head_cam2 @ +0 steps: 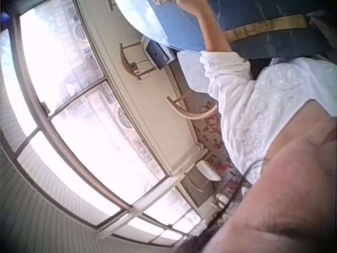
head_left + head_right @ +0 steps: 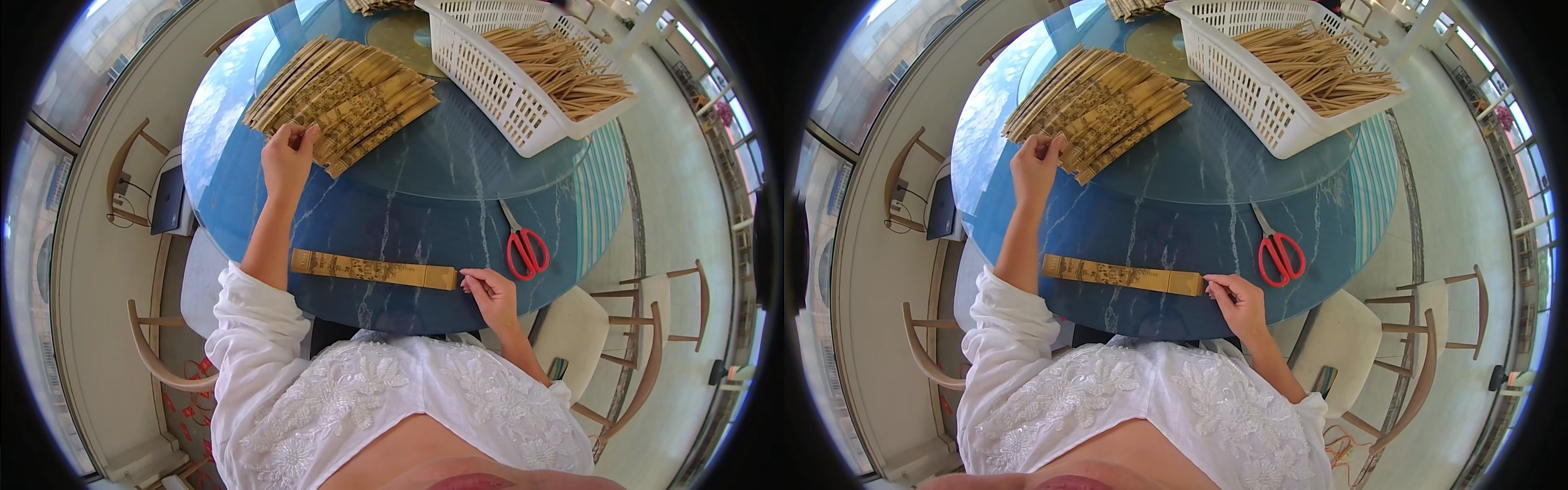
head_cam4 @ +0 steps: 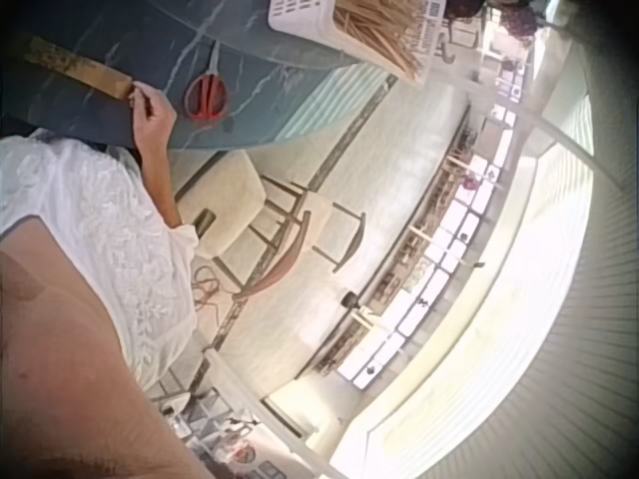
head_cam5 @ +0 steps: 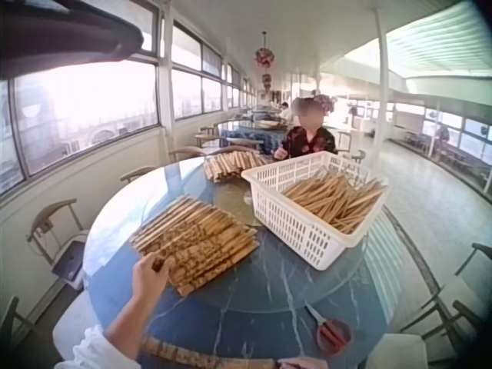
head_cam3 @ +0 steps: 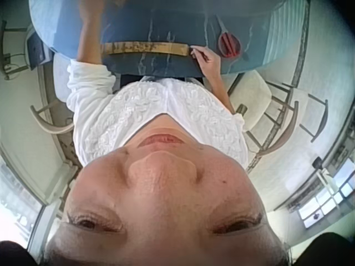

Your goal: The person repeatedly picks up thin bamboo sticks from a white basket and inserts them into slots on patterned bamboo strips laid on a blue table. The person aligns and secures each stick, then places the assembled strip back on the table. Scissors are visible but not used.

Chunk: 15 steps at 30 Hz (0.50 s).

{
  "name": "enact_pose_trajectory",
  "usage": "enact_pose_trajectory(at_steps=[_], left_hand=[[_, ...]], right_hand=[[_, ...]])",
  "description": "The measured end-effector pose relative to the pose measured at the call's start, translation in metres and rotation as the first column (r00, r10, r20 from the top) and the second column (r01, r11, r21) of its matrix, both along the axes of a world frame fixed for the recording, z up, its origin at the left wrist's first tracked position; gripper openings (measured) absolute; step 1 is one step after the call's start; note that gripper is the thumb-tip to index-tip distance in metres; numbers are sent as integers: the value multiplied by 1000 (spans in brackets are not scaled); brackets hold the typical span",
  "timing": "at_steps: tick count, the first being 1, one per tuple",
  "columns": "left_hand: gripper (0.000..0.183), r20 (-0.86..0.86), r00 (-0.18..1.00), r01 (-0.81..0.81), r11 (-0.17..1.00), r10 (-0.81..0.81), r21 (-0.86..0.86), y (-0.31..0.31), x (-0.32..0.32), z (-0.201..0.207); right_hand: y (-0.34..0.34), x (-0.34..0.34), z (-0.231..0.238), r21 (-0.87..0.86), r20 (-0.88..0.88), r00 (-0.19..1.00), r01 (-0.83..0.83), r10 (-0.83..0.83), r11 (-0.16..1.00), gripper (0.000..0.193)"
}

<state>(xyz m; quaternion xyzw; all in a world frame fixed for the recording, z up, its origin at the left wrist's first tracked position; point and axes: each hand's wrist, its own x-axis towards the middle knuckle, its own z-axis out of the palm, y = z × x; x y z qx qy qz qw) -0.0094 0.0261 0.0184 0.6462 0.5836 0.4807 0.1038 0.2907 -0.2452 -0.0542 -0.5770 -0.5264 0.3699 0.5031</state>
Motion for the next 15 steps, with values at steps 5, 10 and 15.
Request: enact_pose_trajectory(at_steps=[5,10,15], left_hand=[[30,211,977,27,977,19,-213,6,-8,7],[32,264,963,98,978,-47,-185,3,-10,4],[33,13,1000,-4,994,6,-111,-3,-10,3]], right_hand=[[0,0,-1,6,1,1000,0,0,1000,15],[0,0,-2,9,3,1000,-4,4,1000,15],[0,-2,0,-6,-10,1000,-13,13,1000,16]])
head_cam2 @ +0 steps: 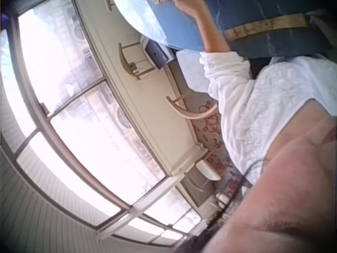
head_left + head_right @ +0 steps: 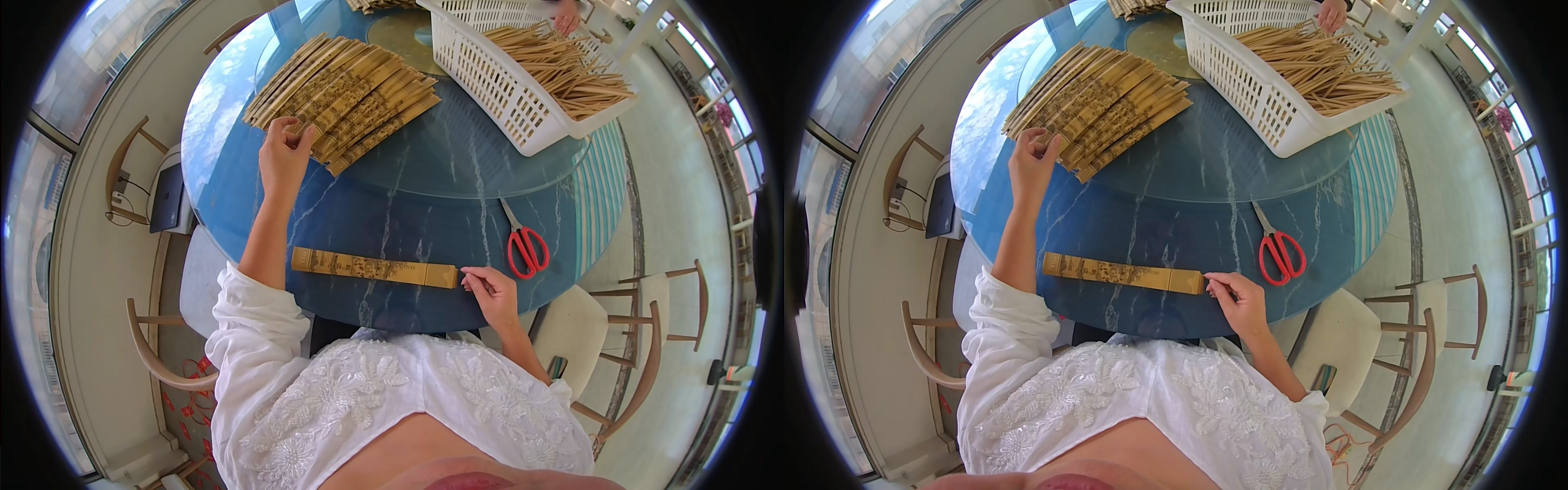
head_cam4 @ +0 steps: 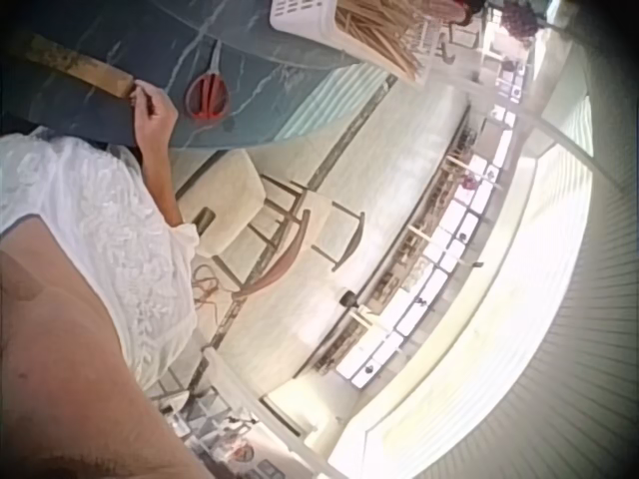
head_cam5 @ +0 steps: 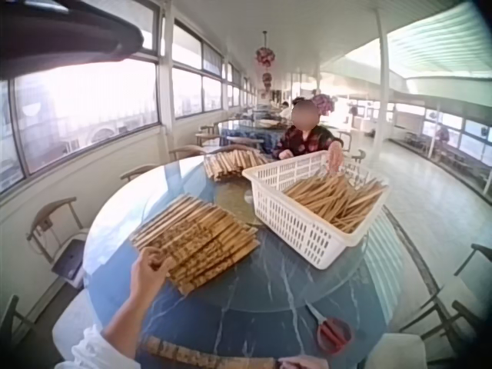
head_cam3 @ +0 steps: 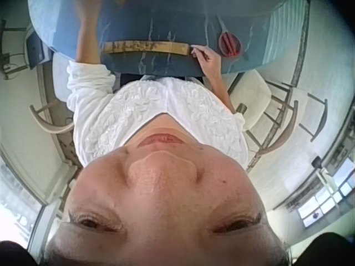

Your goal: The person repeatedly picks up thin bamboo sticks from a white basket and inserts them into slots on patterned bamboo strips laid on a blue table. The person aligns and secures each stick, then places the assembled strip back on the table. Scissors are visible but not used.

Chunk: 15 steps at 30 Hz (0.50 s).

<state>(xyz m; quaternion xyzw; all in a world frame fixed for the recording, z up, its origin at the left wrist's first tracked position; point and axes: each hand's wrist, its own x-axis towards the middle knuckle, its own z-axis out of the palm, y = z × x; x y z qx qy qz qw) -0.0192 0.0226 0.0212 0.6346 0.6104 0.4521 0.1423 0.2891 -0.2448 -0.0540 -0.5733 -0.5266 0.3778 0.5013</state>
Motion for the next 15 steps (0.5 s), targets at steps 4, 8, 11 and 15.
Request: enact_pose_trajectory(at_steps=[4,8,11,15], left_hand=[[32,-166,984,-58,996,69,68,-14,4,10],[30,-152,971,191,981,-183,39,-50,7,13],[36,-269,693,678,731,-669,-75,-96,5,10],[43,-242,483,806,535,-842,-253,-138,8,-5]], right_hand=[[0,2,6,-33,-77,997,-11,8,999,17],[12,21,50,103,128,991,-40,27,994,19],[46,49,120,376,450,882,-43,-141,926,21],[118,93,189,573,547,721,48,-426,818,18]])
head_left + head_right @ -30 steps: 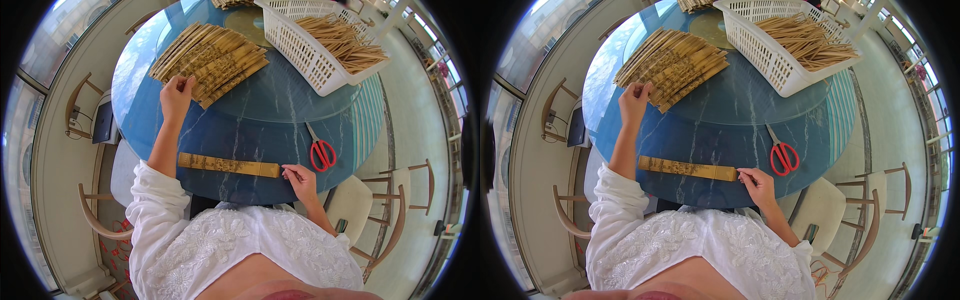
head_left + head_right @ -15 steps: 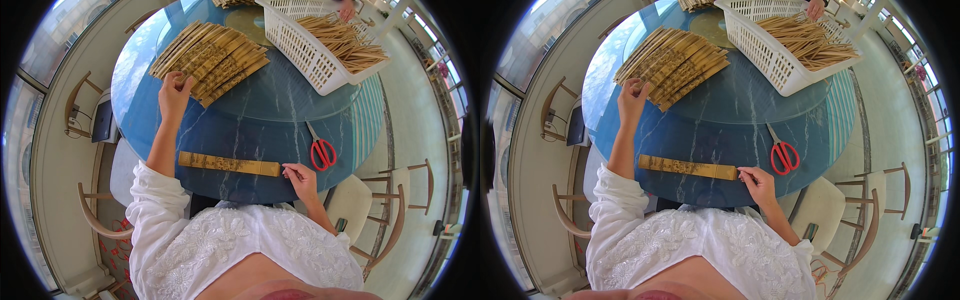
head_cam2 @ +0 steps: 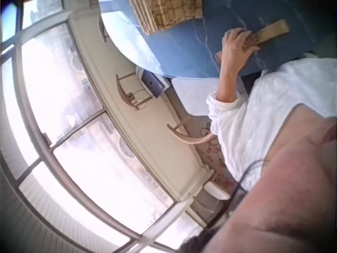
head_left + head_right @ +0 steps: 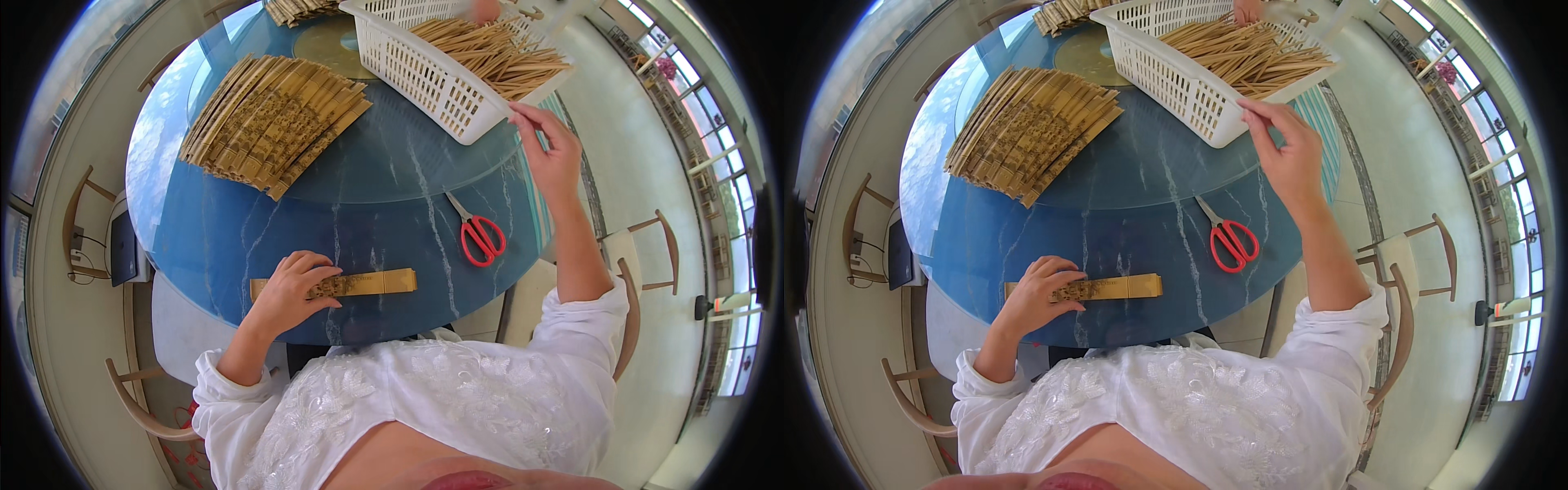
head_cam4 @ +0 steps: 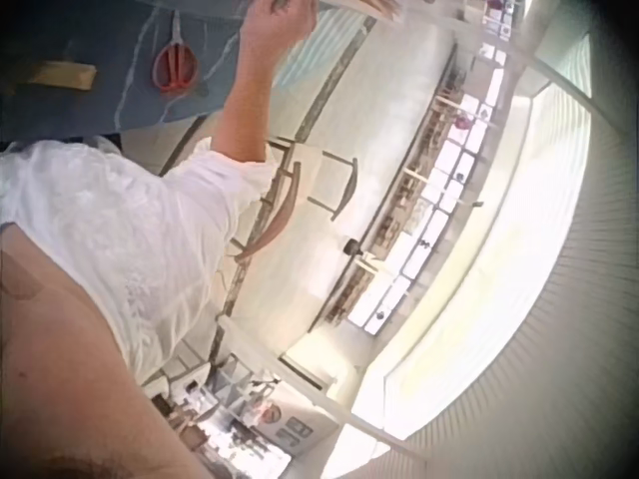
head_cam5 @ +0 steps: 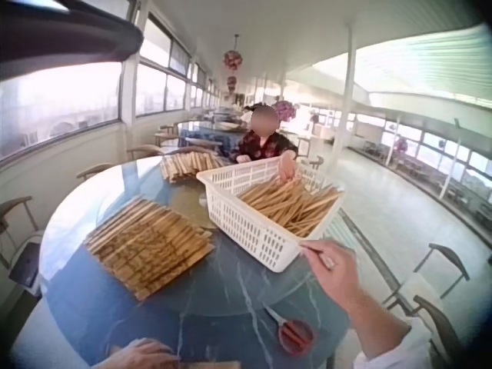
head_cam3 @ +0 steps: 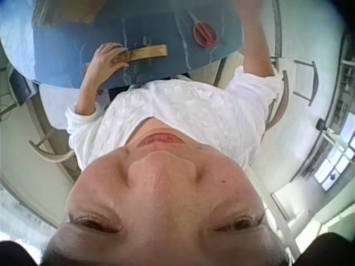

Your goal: The person repeatedly picks up thin bamboo sticks from a white basket and inserts them into slots on patterned bamboo strips laid on a blue table. The person aligns and secures each stick, then places the assembled strip back on the table. Scissors are visible but not used.

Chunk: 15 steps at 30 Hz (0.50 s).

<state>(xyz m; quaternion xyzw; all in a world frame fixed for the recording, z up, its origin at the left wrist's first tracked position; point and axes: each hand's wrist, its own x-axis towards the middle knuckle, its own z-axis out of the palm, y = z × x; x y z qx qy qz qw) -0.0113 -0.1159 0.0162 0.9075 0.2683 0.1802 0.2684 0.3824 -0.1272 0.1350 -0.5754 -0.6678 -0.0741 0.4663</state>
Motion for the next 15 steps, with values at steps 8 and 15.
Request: enact_pose_trajectory(at_steps=[8,15], left_hand=[[42,121,981,-162,981,150,102,-18,7,-39],[40,188,968,-204,961,169,188,-16,6,-45]], right_hand=[[184,111,15,-623,476,879,321,21,713,37],[229,97,8,-839,543,761,497,354,219,52]])
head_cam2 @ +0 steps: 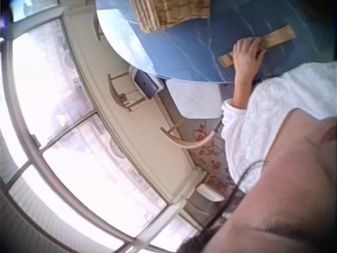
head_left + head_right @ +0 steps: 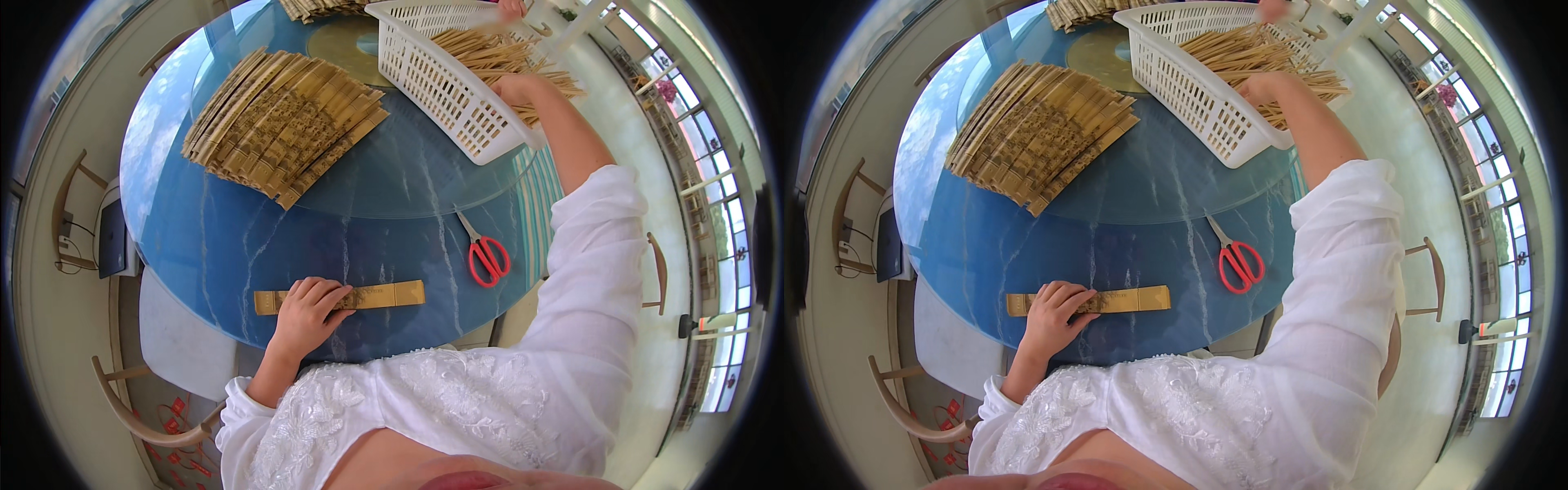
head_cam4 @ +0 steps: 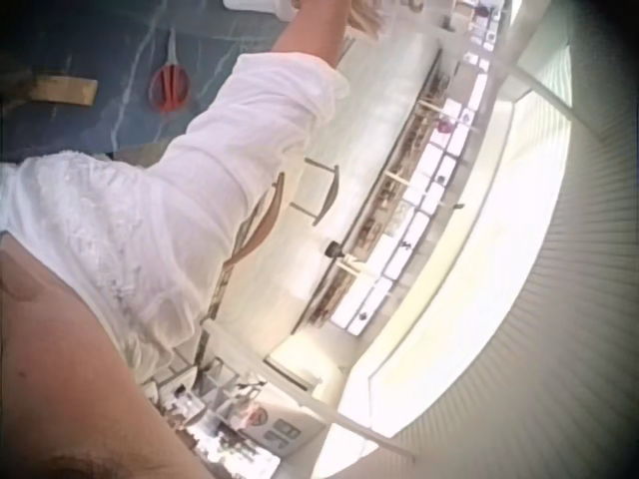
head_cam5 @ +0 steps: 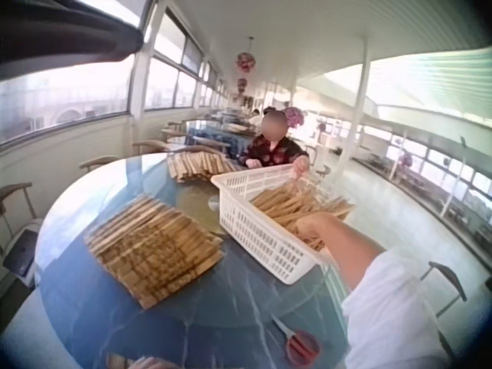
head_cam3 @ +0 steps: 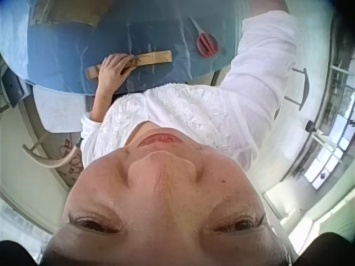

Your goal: The person repeatedly picks up thin bamboo sticks from a white basket and inserts them into slots on patterned bamboo strips laid on a blue table. The person aligns and secures each stick, then places the assembled strip back on the table. Scissors are visible but not used.

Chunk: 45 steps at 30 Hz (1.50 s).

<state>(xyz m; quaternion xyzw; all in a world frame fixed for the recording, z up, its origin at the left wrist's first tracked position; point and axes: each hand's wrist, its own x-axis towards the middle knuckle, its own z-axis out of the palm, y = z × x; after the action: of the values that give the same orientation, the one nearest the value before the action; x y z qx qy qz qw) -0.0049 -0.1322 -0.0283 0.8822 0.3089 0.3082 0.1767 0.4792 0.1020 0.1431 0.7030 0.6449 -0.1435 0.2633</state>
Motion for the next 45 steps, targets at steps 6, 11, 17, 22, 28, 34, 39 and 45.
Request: enact_pose_trajectory(at_steps=[6,11,17,22,28,34,39,45], left_hand=[[40,-18,999,30,1000,-29,9,4,-3,-3],[41,-20,999,38,999,-39,-21,6,-6,-2],[40,-11,999,52,998,-52,-30,8,-9,-1],[40,-5,998,57,998,-57,-16,9,-12,-3],[39,11,998,59,998,-58,-30,10,-14,-1],[41,36,998,51,998,-50,-32,10,-15,-3],[40,48,997,56,998,-54,-33,10,-17,-3],[40,66,997,45,999,-43,-22,8,-17,-4]], right_hand=[[23,27,-27,-28,-267,950,163,-164,986,44],[26,24,-48,21,-319,927,213,-196,977,40],[21,22,-50,87,-337,918,253,-210,964,36],[20,14,-45,153,-342,918,263,-198,953,34],[17,0,-33,252,-327,931,248,-159,935,34],[10,-19,-13,380,-181,983,48,24,924,37],[4,-26,-11,404,-378,925,206,-43,891,38],[15,-10,-8,593,-74,979,-109,188,798,27]])
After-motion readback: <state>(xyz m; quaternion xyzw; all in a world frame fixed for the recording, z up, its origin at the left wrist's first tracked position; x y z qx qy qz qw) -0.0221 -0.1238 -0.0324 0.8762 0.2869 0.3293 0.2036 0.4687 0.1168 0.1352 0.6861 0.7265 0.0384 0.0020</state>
